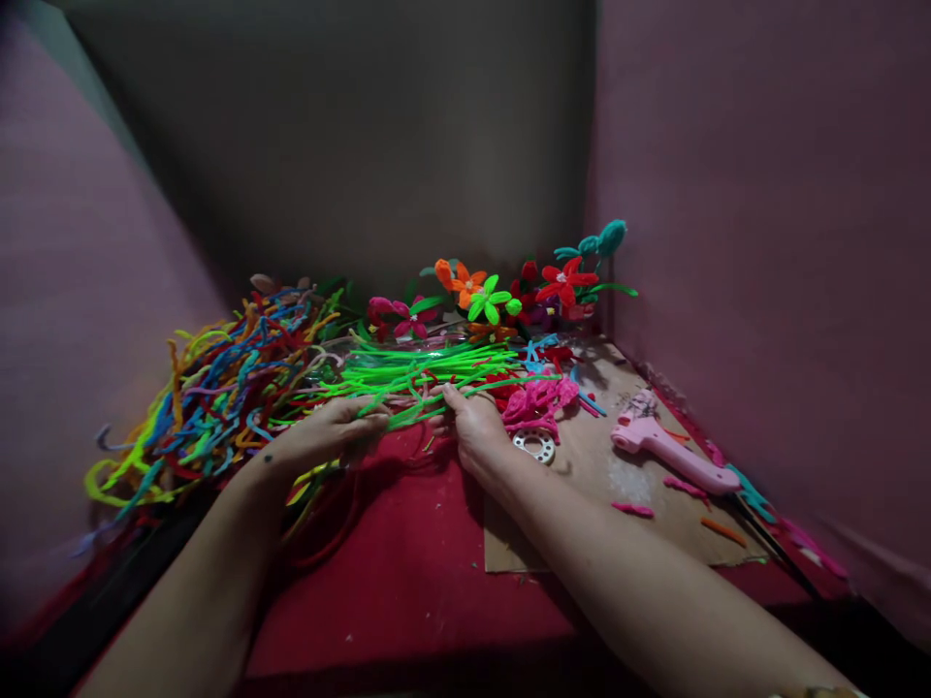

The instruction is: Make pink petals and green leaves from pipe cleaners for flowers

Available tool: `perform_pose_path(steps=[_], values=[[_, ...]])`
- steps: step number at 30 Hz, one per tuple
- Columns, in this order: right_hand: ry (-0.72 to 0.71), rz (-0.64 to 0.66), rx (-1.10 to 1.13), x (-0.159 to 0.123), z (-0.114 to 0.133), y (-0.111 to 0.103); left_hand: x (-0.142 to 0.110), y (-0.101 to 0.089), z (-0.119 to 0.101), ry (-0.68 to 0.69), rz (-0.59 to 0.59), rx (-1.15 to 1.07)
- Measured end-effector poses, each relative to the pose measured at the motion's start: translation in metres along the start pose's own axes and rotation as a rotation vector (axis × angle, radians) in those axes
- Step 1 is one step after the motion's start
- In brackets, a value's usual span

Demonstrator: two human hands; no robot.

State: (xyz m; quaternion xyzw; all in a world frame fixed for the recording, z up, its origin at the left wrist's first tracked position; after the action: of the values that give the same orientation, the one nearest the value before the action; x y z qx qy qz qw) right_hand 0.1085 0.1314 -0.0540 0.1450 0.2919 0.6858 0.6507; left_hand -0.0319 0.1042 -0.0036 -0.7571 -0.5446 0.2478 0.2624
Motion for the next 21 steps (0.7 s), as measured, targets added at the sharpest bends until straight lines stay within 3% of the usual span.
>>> perform_pose_path(steps=[4, 8, 16, 18, 21], values=[[-0.040, -0.011, -0.059, 0.004, 0.002, -0.004, -0.002, -0.011, 0.009, -0.059, -0.069, -0.231], [-0.052, 0.002, -0.111, 0.004, 0.001, -0.006, -0.002, -0.015, 0.025, -0.171, -0.121, -0.261], [0.127, -0.016, 0.092, 0.006, -0.001, -0.007, -0.002, -0.008, 0.017, -0.142, -0.110, -0.134], [0.150, 0.019, 0.122, 0.004, -0.002, -0.003, -0.002, -0.008, 0.017, -0.136, -0.114, -0.175], [0.087, -0.024, -0.024, 0.003, -0.004, -0.008, -0.003, -0.016, 0.016, -0.093, -0.165, -0.391]])
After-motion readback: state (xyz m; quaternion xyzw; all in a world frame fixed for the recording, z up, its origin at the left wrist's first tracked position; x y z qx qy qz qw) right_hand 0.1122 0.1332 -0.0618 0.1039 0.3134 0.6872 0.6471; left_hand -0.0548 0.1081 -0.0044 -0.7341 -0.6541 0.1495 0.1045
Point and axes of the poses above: each hand's wrist, its own x-axis towards the middle knuckle, its own y-axis out of the palm, z = x × y, the point moved 8 cm from there along x, towards the middle knuckle, and after that the axes turned 4 degrees about -z, right-handed, at the moved point
